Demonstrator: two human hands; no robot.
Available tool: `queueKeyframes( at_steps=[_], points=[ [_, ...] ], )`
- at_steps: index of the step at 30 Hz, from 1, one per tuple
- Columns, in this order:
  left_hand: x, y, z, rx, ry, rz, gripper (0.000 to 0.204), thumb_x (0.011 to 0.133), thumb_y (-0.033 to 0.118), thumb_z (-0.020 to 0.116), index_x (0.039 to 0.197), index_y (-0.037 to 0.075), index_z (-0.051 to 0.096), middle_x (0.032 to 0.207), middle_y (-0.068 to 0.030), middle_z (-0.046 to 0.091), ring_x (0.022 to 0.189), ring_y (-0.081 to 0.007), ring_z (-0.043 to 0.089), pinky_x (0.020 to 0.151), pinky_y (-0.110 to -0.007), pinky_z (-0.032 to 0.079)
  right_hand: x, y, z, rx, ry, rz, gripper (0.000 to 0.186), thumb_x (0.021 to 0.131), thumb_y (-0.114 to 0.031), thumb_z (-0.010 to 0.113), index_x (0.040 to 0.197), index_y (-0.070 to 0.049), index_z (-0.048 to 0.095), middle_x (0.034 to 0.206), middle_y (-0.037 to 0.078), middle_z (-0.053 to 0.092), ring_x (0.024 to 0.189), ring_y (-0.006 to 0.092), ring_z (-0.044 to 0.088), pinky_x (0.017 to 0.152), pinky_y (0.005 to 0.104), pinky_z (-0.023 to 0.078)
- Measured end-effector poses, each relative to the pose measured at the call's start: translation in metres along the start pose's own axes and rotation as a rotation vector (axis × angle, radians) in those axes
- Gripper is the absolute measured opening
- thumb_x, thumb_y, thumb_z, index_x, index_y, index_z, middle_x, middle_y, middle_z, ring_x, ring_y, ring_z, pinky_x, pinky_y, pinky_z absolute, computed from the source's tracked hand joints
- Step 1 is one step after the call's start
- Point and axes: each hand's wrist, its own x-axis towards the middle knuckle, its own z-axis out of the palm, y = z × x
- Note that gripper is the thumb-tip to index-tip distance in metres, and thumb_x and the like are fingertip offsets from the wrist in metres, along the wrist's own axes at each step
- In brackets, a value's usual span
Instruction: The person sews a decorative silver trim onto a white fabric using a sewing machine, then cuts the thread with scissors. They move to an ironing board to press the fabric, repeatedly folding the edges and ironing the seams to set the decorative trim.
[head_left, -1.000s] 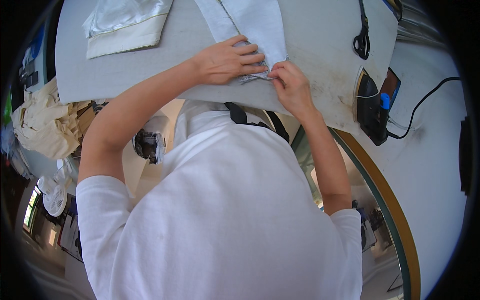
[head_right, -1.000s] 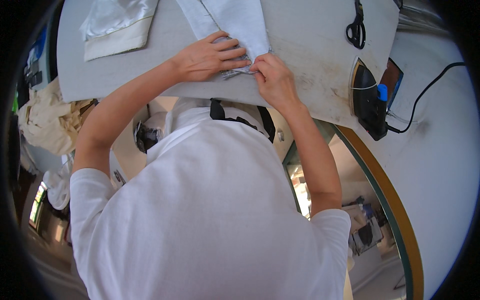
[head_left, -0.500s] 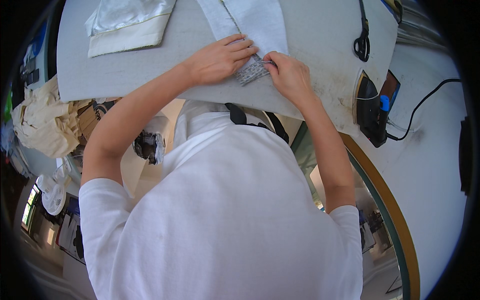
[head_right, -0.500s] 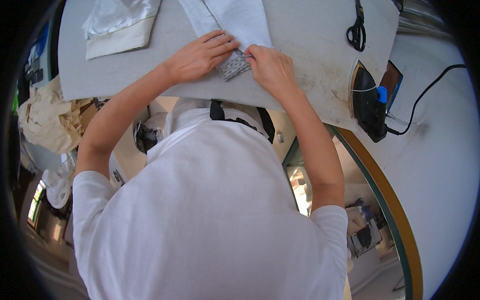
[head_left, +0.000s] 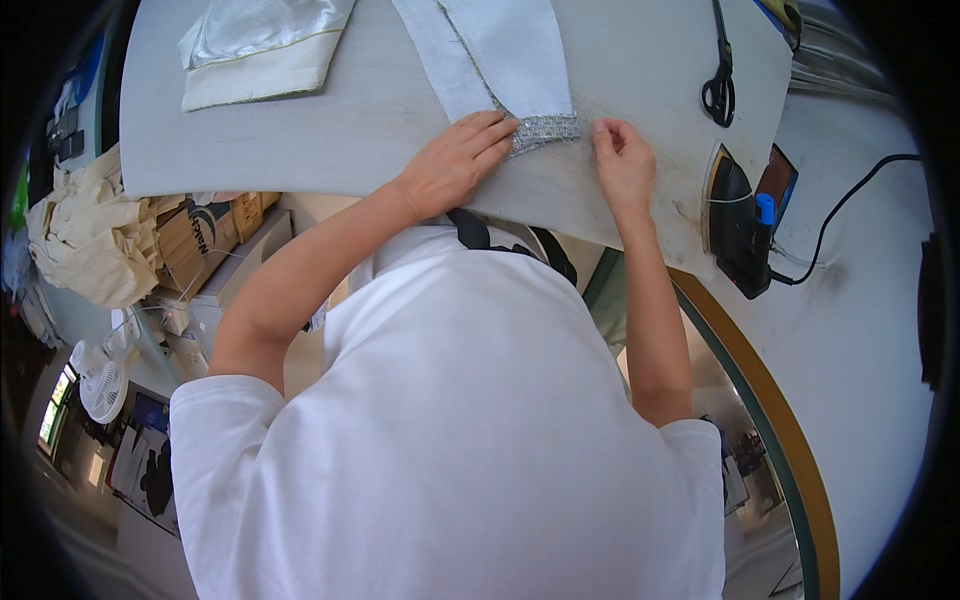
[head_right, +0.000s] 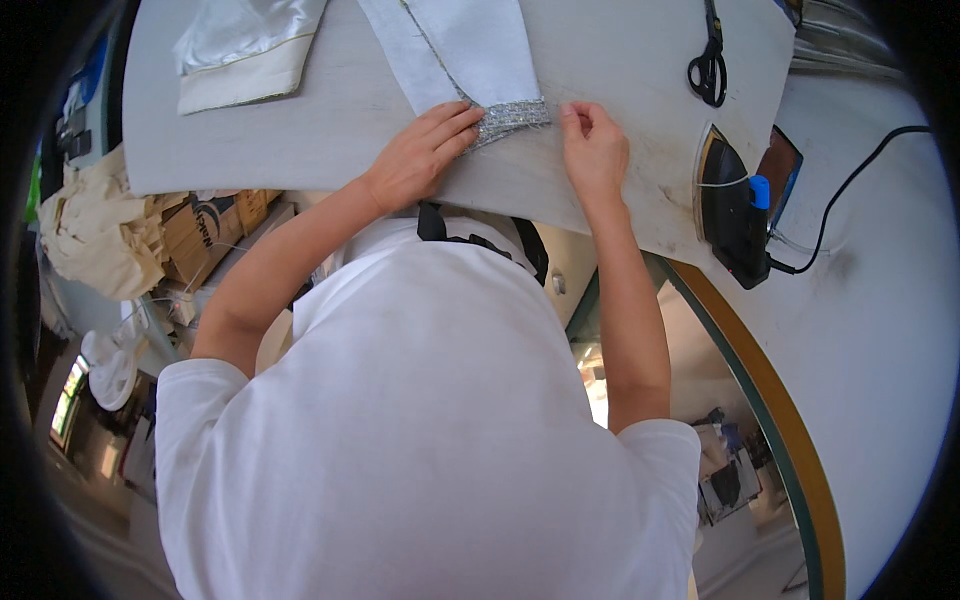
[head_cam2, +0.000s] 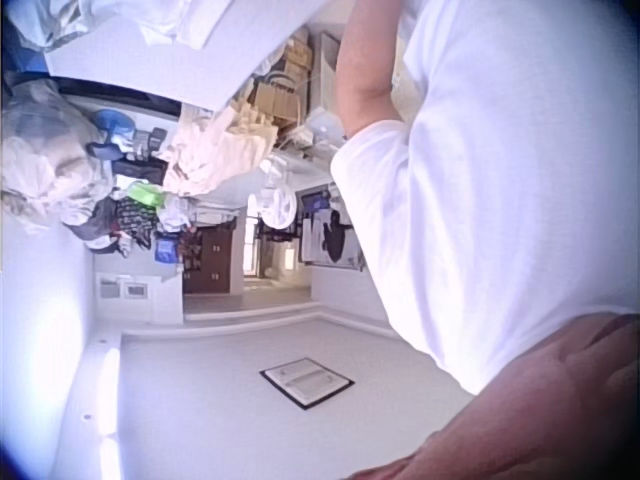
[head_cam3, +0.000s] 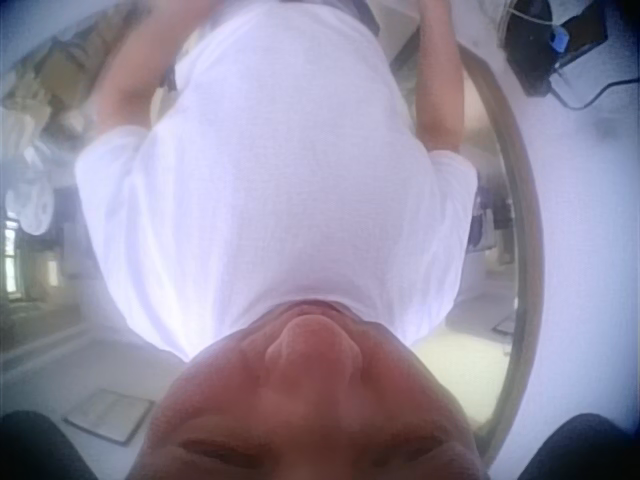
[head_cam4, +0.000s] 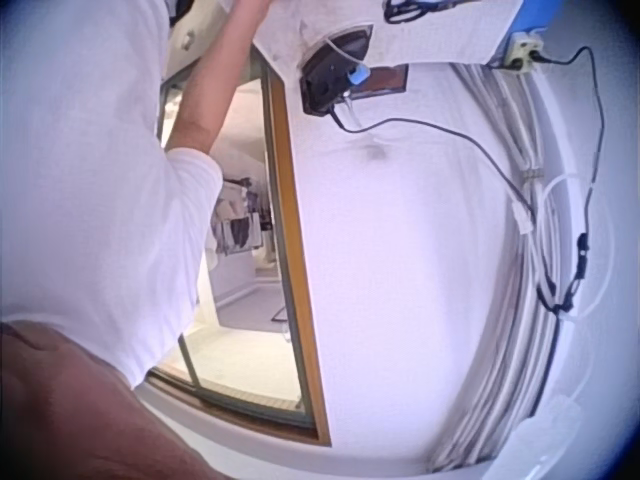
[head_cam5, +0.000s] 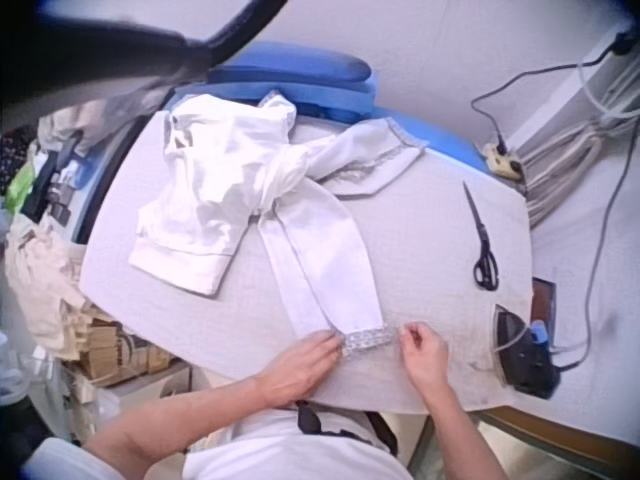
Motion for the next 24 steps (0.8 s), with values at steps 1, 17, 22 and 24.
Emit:
queueKeyframes(
  at_steps=[1, 17, 22, 24],
  points=[
    [0.001, 0.003, 0.0, -0.001, -0.01, -0.023, 0.046, 0.076, -0.004, 0.065, 0.122, -0.004, 0.06, 0.139, -0.0172, 0.057, 0.131, -0.0374, 0.051, 0.113, -0.046, 0.043, 0.002, 0.007, 0.001, 0.113, -0.094, 0.154, 0.025, 0.097, -0.019, 0.066, 0.116, -0.003, 0.069, 0.081, 0.005, 0.071, 0.068, 0.0108, 0.064, 0.062, 0.0286, 0.051],
    [0.006, 0.032, 0.05, 0.199, 0.373, -0.164, 0.034, 0.074, -0.003, 0.069, 0.108, -0.004, 0.068, 0.12, -0.0162, 0.066, 0.112, -0.0352, 0.062, 0.109, -0.052, 0.047, 0.014, 0.03, 0.032, -0.368, 0.204, -0.604, 0.023, 0.084, -0.019, 0.067, 0.104, -0.007, 0.068, 0.086, 0.013, 0.072, 0.074, 0.0343, 0.069, 0.064, 0.0438, 0.054],
    [0.012, 0.041, 0.055, 0.265, 0.31, -0.123, 0.034, 0.074, -0.002, 0.069, 0.108, -0.004, 0.069, 0.122, -0.0153, 0.068, 0.113, -0.033, 0.063, 0.109, -0.052, 0.047, 0.013, 0.034, 0.02, -0.331, 0.205, -0.455, 0.018, 0.08, -0.014, 0.067, 0.097, -0.007, 0.065, 0.079, 0.01, 0.068, 0.069, 0.0341, 0.067, 0.063, 0.0448, 0.052],
    [0.014, 0.044, 0.056, 0.245, 0.312, -0.141, 0.034, 0.074, -0.001, 0.069, 0.108, -0.004, 0.069, 0.123, -0.0147, 0.068, 0.114, -0.0323, 0.064, 0.109, -0.052, 0.047, 0.014, 0.031, 0.017, -0.2, 0.321, -0.645, 0.014, 0.078, -0.009, 0.068, 0.092, -0.007, 0.064, 0.071, 0.008, 0.065, 0.066, 0.0331, 0.065, 0.063, 0.0449, 0.052]
  ],
)
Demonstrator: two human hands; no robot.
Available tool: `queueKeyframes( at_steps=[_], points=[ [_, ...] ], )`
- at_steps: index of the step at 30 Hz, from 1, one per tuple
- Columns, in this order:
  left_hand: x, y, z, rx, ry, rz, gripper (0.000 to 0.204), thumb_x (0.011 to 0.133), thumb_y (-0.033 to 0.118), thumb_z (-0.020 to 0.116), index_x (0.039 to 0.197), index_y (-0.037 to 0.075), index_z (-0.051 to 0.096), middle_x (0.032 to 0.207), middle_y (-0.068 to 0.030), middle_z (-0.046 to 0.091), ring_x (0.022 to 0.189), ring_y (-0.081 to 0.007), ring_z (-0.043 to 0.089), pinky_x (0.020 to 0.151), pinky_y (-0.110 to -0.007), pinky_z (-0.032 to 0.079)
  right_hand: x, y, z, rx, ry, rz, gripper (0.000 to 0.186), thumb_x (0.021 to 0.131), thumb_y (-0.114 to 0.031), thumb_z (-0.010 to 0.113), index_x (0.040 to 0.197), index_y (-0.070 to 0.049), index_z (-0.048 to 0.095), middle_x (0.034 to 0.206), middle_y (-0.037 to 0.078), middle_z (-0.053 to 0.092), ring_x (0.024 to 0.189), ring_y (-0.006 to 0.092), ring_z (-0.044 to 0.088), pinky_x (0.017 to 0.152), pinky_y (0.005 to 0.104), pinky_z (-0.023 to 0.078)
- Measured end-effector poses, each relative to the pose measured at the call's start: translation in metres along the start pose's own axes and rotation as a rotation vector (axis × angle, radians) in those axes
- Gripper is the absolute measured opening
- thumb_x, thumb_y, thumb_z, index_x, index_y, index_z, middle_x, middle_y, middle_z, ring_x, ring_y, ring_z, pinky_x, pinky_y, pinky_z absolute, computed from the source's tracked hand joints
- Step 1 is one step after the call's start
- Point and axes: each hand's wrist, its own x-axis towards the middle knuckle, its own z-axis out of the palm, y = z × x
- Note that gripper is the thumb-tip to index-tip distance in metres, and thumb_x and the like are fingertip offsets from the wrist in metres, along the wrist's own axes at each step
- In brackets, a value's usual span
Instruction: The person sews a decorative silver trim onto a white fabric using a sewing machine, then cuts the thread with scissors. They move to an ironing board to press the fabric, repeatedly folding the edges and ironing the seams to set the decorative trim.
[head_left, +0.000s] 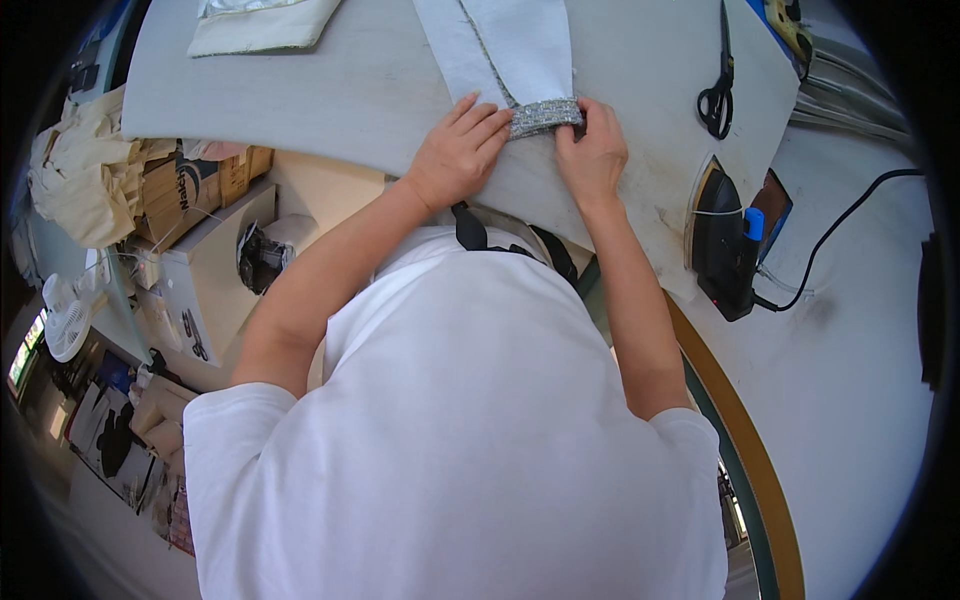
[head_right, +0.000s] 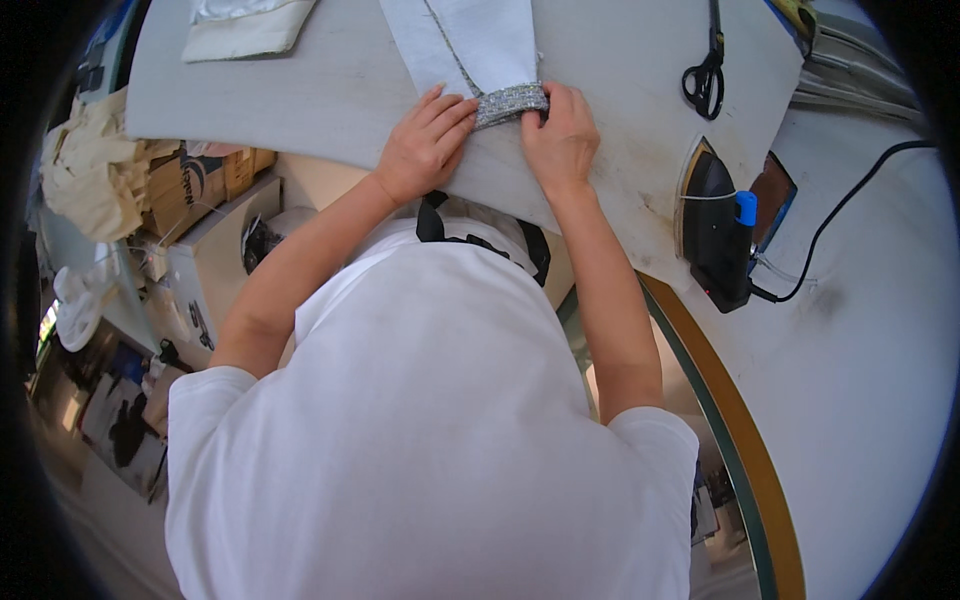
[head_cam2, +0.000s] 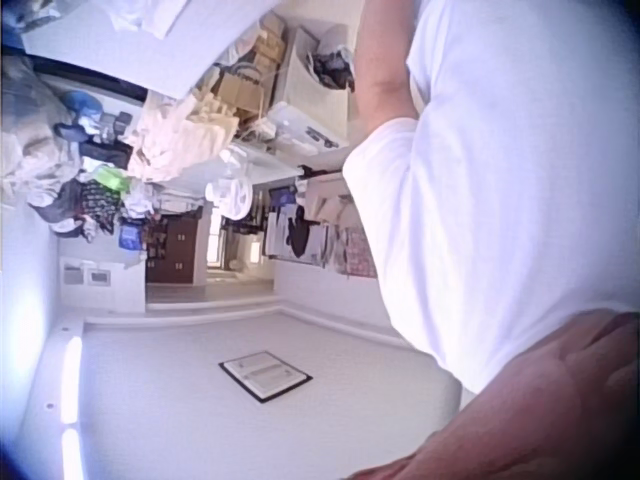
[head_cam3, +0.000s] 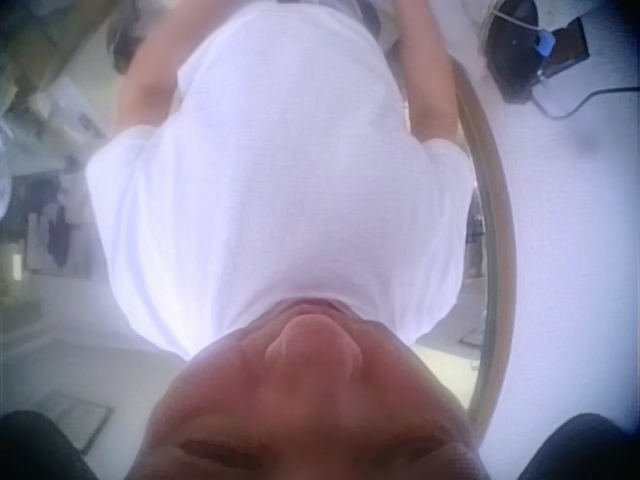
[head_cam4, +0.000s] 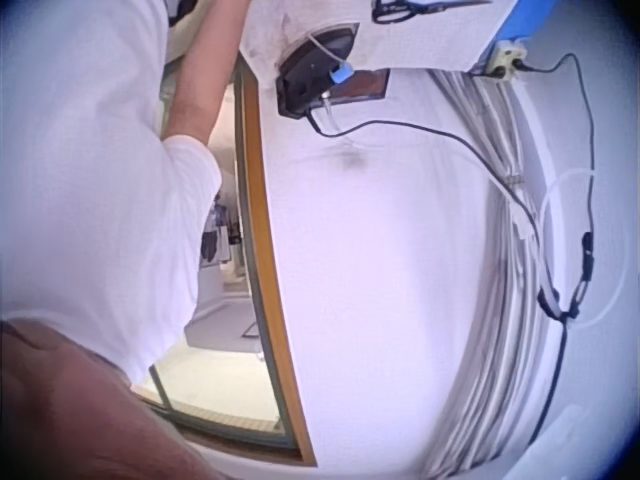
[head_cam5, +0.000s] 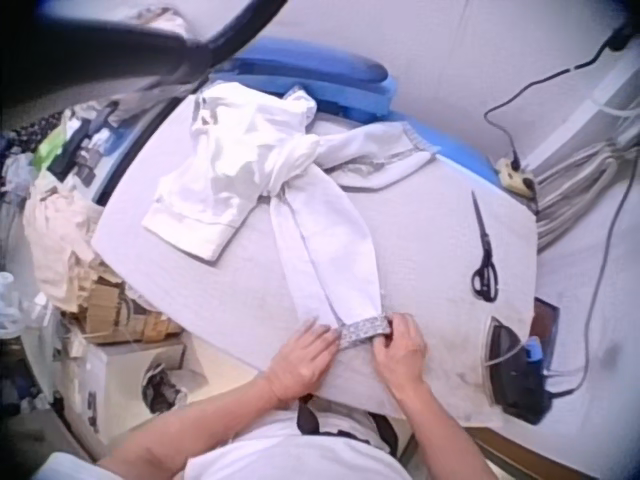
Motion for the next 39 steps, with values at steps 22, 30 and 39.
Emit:
queueKeyframes(
  at_steps=[22, 30, 39],
  points=[
    [0.019, -0.028, -0.01, 0.05, -0.185, 0.131, 0.034, 0.09, 0.011, 0.063, 0.122, 0.0, 0.065, 0.132, -0.0135, 0.061, 0.126, -0.0304, 0.055, 0.109, -0.045, 0.042, 0.016, 0.105, -0.243, -0.137, -0.303, 0.629, 0.038, 0.102, -0.04, 0.062, 0.096, -0.003, 0.064, 0.069, 0.003, 0.058, 0.063, 0.0146, 0.056, 0.06, 0.0286, 0.044],
    [0.03, -0.044, -0.019, 0.004, -0.31, 0.201, 0.04, 0.091, 0.013, 0.061, 0.129, 0.001, 0.064, 0.139, -0.0096, 0.06, 0.137, -0.0288, 0.049, 0.121, -0.047, 0.031, 0.005, -0.078, -0.19, -0.059, -0.458, 0.411, 0.035, 0.096, -0.032, 0.071, 0.104, 0.001, 0.063, 0.073, 0.015, 0.067, 0.065, 0.0286, 0.066, 0.063, 0.0406, 0.052],
    [0.039, -0.097, -0.023, -0.104, -0.348, 0.317, 0.047, 0.087, 0.005, 0.061, 0.133, -0.006, 0.057, 0.145, -0.0183, 0.054, 0.14, -0.0326, 0.047, 0.123, -0.045, 0.033, 0.006, -0.126, -0.084, -0.211, -0.556, 0.478, 0.039, 0.094, -0.036, 0.069, 0.104, 0.001, 0.061, 0.083, 0.028, 0.069, 0.08, 0.049, 0.066, 0.07, 0.0526, 0.051]
  ],
)
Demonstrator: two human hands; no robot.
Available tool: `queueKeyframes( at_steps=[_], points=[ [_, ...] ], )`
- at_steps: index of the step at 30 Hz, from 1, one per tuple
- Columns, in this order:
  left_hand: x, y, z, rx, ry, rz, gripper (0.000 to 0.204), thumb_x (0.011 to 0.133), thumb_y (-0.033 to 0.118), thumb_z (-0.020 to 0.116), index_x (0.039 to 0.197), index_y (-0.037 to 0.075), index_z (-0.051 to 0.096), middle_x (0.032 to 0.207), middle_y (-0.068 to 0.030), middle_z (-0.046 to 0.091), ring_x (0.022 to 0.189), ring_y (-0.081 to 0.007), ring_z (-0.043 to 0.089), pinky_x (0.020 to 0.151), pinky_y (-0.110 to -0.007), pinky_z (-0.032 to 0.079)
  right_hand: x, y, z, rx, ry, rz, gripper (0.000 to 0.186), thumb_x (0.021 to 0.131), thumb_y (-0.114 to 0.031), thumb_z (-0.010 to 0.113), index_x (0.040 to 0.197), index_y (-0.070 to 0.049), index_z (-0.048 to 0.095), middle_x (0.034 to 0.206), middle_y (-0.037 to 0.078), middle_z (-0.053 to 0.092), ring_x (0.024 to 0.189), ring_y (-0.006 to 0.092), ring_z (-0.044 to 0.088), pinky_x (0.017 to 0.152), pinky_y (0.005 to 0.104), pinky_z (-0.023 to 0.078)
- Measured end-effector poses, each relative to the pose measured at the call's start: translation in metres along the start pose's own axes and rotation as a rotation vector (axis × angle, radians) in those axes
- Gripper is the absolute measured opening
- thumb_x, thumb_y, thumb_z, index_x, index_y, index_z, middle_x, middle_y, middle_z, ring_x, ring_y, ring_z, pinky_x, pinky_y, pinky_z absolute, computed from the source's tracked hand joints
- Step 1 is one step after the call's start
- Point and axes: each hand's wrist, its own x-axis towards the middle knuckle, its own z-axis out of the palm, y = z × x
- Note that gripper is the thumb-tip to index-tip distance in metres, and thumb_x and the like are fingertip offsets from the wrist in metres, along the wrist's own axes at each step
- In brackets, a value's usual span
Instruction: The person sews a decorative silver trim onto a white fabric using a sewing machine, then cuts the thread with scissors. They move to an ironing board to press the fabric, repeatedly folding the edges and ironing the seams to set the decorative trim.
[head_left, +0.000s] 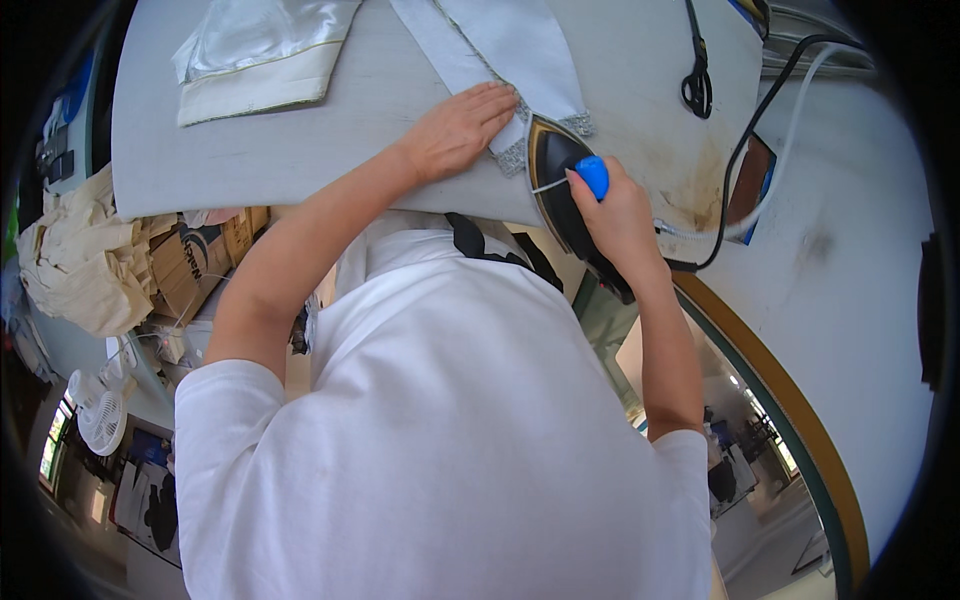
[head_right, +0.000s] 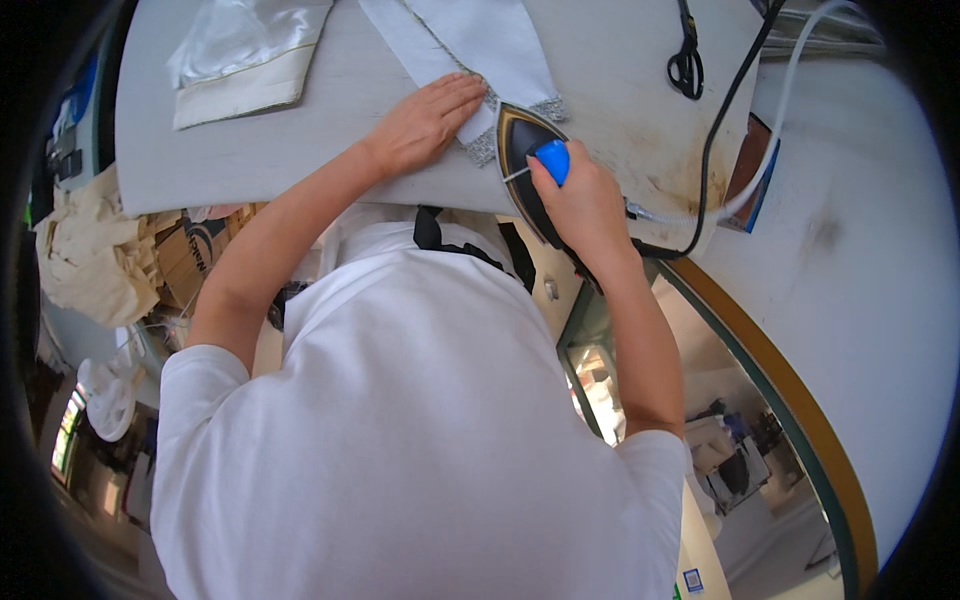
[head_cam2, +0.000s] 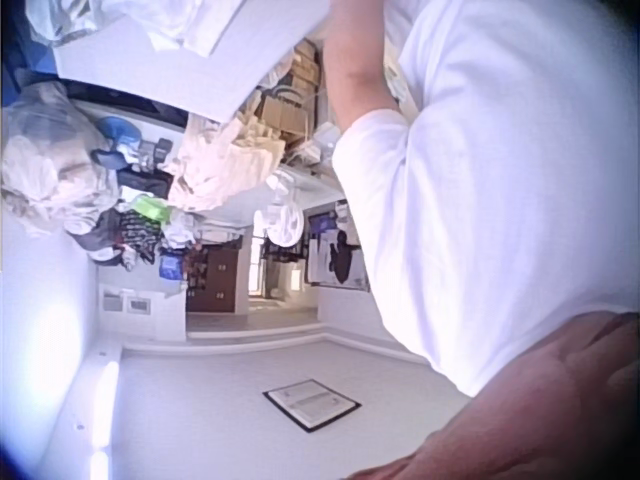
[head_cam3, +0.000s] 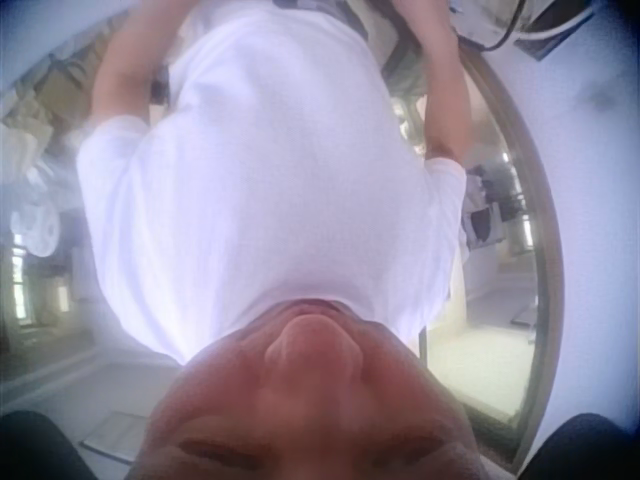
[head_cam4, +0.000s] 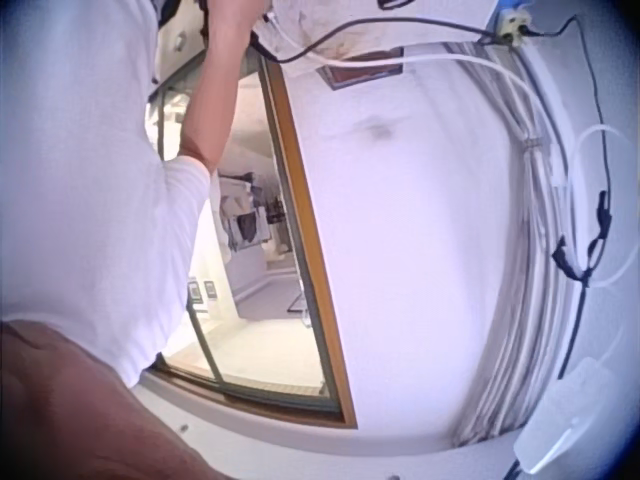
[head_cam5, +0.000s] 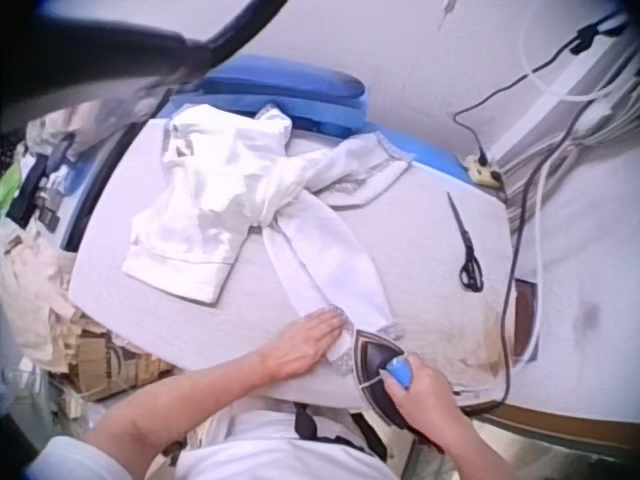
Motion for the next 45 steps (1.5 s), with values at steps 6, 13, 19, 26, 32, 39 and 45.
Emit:
queueKeyframes(
  at_steps=[6, 13, 19, 26, 32, 39, 45],
  points=[
    [0.001, -0.04, -0.018, 0.131, 0.068, -0.051, 0.045, 0.092, 0.009, 0.06, 0.134, -0.004, 0.057, 0.144, -0.0175, 0.055, 0.138, -0.0324, 0.049, 0.121, -0.043, 0.035, 0.017, -0.019, 0.006, 0.022, -0.006, -0.105, 0.037, 0.094, -0.033, 0.067, 0.1, 0.002, 0.061, 0.082, 0.029, 0.068, 0.079, 0.05, 0.065, 0.07, 0.0543, 0.051],
    [0.014, -0.085, -0.044, 0.291, 0.164, -0.101, 0.035, 0.09, 0.006, 0.062, 0.124, -0.002, 0.064, 0.132, -0.0166, 0.063, 0.127, -0.0322, 0.057, 0.11, -0.041, 0.046, 0.062, -0.056, 0.01, -0.001, 0.001, -0.106, 0.04, 0.093, -0.035, 0.066, 0.102, 0.004, 0.063, 0.082, 0.03, 0.069, 0.079, 0.0491, 0.067, 0.072, 0.0539, 0.053],
    [0.016, -0.12, -0.077, 0.362, 0.076, -0.145, 0.039, 0.092, 0.012, 0.051, 0.124, -0.007, 0.063, 0.134, -0.0212, 0.06, 0.131, -0.0321, 0.053, 0.111, -0.043, 0.04, 0.091, -0.086, 0.01, -0.004, 0.023, -0.144, 0.043, 0.093, -0.036, 0.066, 0.102, 0.006, 0.063, 0.08, 0.03, 0.069, 0.078, 0.0489, 0.068, 0.072, 0.0538, 0.054],
    [0.016, -0.131, -0.08, 0.386, 0.092, -0.27, 0.044, 0.092, 0.013, 0.049, 0.128, -0.008, 0.062, 0.14, -0.0195, 0.059, 0.132, -0.0296, 0.053, 0.111, -0.042, 0.041, 0.133, -0.118, 0.015, -0.049, 0.077, -0.188, 0.044, 0.093, -0.036, 0.066, 0.104, 0.006, 0.065, 0.086, 0.031, 0.071, 0.083, 0.048, 0.07, 0.076, 0.0535, 0.057],
    [0.014, -0.139, -0.082, 0.044, 0.265, -0.374, 0.042, 0.087, 0.003, 0.054, 0.128, -0.005, 0.062, 0.133, -0.0203, 0.063, 0.123, -0.0339, 0.06, 0.105, -0.042, 0.048, 0.171, -0.144, 0.015, -0.103, 0.104, -0.27, 0.045, 0.092, -0.038, 0.066, 0.104, 0.005, 0.067, 0.09, 0.03, 0.071, 0.086, 0.0475, 0.07, 0.078, 0.0522, 0.057],
    [0.008, -0.111, -0.081, -0.071, 0.548, -0.403, 0.025, 0.083, 0.001, 0.064, 0.107, 0.0, 0.068, 0.113, -0.0148, 0.069, 0.105, -0.0322, 0.067, 0.091, -0.039, 0.055, 0.188, -0.157, 0.016, -0.155, 0.112, -0.284, 0.046, 0.091, -0.041, 0.066, 0.103, 0.003, 0.068, 0.09, 0.03, 0.072, 0.087, 0.0471, 0.07, 0.078, 0.052, 0.057],
    [-0.019, -0.06, -0.067, -0.229, 0.611, -0.559, 0.022, 0.075, -0.007, 0.062, 0.095, 0.001, 0.066, 0.101, -0.0143, 0.069, 0.089, -0.0346, 0.067, 0.078, -0.042, 0.056, 0.183, -0.16, 0.015, -0.134, 0.107, -0.253, 0.047, 0.091, -0.042, 0.066, 0.105, 0.003, 0.068, 0.092, 0.03, 0.072, 0.089, 0.0477, 0.07, 0.081, 0.0527, 0.056]
  ],
)
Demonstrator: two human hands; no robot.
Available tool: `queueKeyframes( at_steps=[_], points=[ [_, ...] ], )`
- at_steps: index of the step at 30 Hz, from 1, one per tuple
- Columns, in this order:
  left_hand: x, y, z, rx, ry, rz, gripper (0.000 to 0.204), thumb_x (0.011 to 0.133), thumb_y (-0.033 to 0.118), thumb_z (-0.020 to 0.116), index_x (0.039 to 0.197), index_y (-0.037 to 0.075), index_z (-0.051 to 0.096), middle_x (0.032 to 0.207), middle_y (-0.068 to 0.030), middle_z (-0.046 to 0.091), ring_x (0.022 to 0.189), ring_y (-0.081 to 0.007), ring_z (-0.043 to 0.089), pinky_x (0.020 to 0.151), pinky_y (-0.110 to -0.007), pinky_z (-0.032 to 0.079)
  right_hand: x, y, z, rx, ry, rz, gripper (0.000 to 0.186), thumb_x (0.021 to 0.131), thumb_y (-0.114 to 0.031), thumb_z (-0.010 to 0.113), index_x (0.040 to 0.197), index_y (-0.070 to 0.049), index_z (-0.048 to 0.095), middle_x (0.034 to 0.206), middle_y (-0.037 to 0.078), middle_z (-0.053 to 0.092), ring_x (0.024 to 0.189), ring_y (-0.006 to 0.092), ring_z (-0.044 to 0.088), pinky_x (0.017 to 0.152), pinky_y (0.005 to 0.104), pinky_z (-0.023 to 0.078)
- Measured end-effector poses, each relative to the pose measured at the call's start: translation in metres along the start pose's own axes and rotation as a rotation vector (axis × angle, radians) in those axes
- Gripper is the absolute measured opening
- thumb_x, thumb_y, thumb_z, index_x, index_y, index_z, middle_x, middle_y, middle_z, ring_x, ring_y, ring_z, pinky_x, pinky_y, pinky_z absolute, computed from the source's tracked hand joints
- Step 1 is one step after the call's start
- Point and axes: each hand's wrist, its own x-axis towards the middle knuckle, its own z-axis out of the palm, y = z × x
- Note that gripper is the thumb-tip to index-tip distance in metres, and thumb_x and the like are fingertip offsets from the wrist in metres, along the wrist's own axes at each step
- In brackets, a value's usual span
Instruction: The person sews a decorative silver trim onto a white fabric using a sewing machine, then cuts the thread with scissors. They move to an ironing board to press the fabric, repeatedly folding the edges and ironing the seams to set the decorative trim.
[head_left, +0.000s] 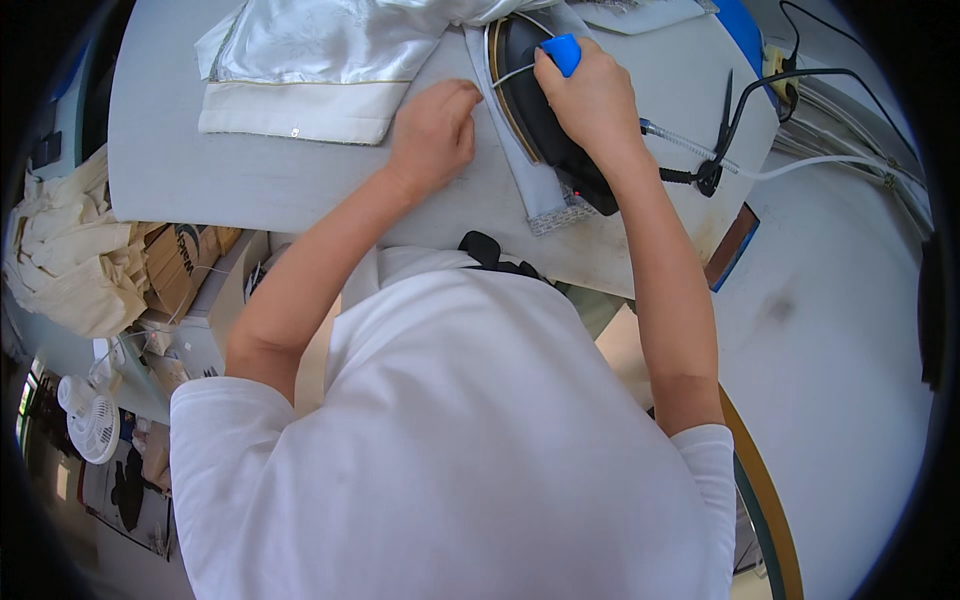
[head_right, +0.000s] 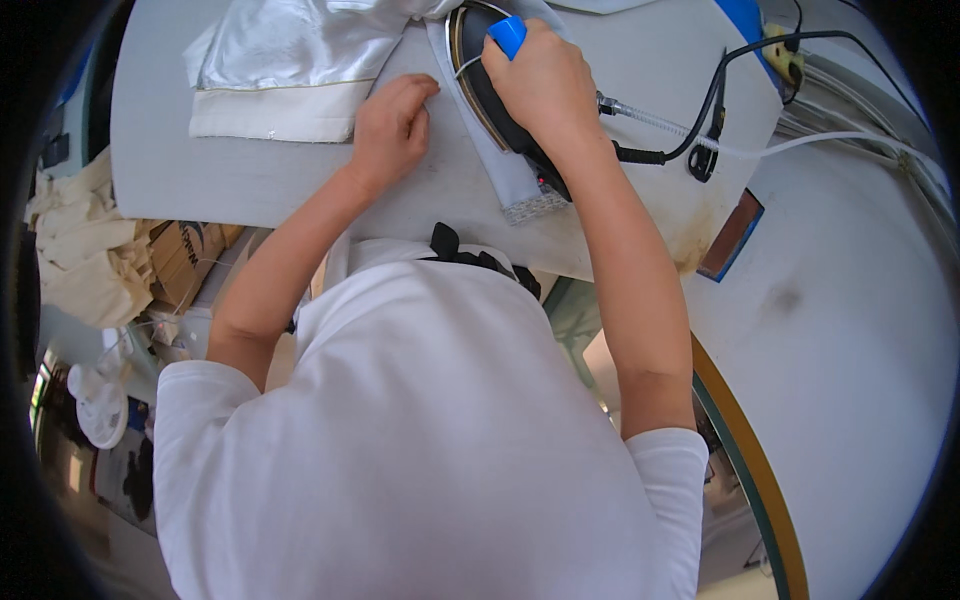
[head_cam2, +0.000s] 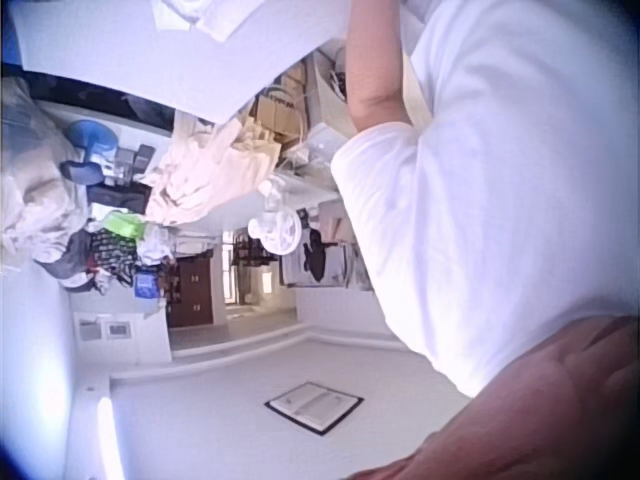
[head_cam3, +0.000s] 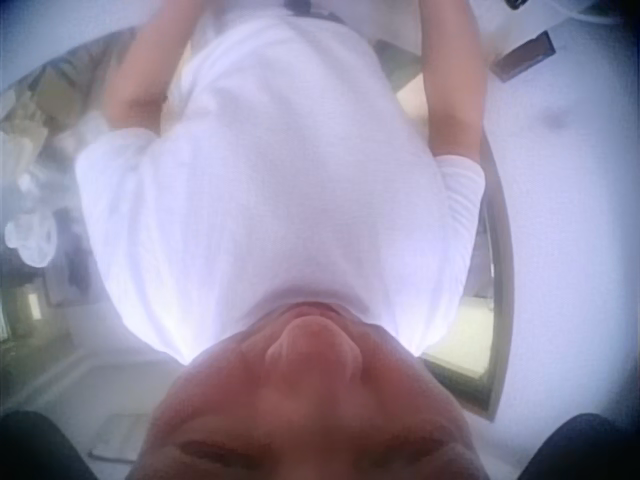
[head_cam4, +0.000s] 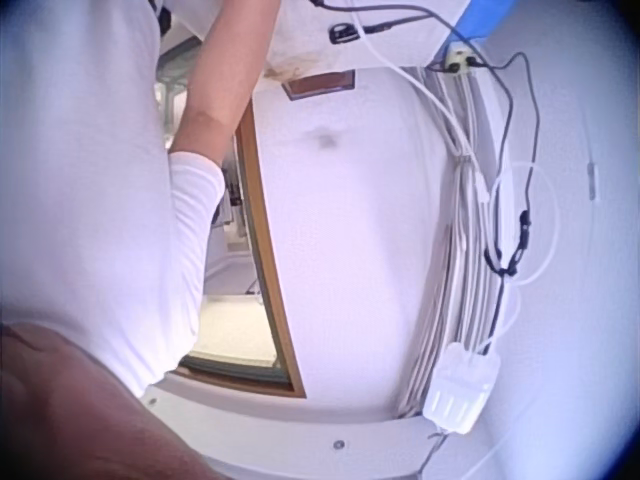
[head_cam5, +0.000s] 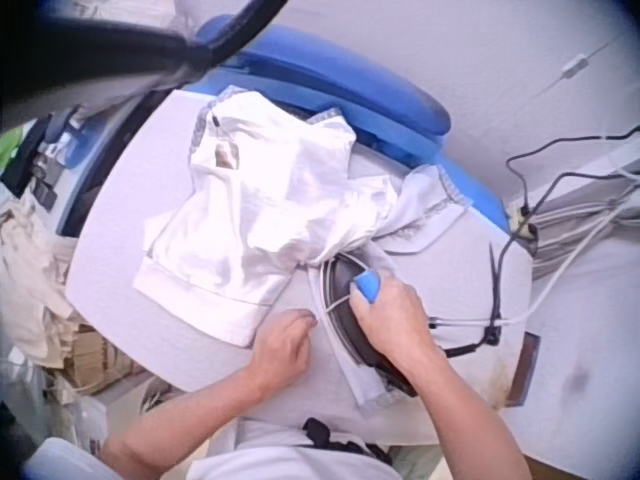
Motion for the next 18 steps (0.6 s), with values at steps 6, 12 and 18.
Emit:
queueKeyframes(
  at_steps=[6, 12, 18],
  points=[
    [-0.039, 0.021, 0.007, -0.045, -0.081, -0.159, 0.022, 0.077, -0.008, 0.059, 0.096, 0.001, 0.064, 0.099, -0.0149, 0.068, 0.085, -0.0353, 0.066, 0.075, -0.042, 0.054, -0.004, 0.02, 0.011, 0.031, 0.04, -0.033, 0.045, 0.091, -0.043, 0.066, 0.1, 0.001, 0.069, 0.086, 0.026, 0.071, 0.082, 0.0456, 0.069, 0.076, 0.049, 0.055],
    [-0.067, 0.04, 0.016, -0.03, -0.048, -0.394, 0.018, 0.084, -0.004, 0.058, 0.099, 0.0, 0.065, 0.095, -0.0176, 0.066, 0.081, -0.0354, 0.065, 0.075, -0.041, 0.053, 0.006, 0.005, -0.007, 0.071, 0.011, -0.191, 0.044, 0.092, -0.043, 0.067, 0.096, 0.0, 0.067, 0.073, 0.018, 0.069, 0.069, 0.0351, 0.068, 0.068, 0.0441, 0.054],
    [-0.083, 0.071, 0.047, 0.062, 0.054, -0.532, 0.018, 0.086, 0.0, 0.058, 0.102, -0.001, 0.065, 0.096, -0.0198, 0.065, 0.086, -0.0365, 0.065, 0.078, -0.044, 0.052, -0.042, 0.026, -0.095, 0.108, -0.294, -0.216, 0.042, 0.094, -0.041, 0.068, 0.093, 0.001, 0.065, 0.065, 0.009, 0.062, 0.063, 0.0241, 0.064, 0.064, 0.0386, 0.053]
  ],
)
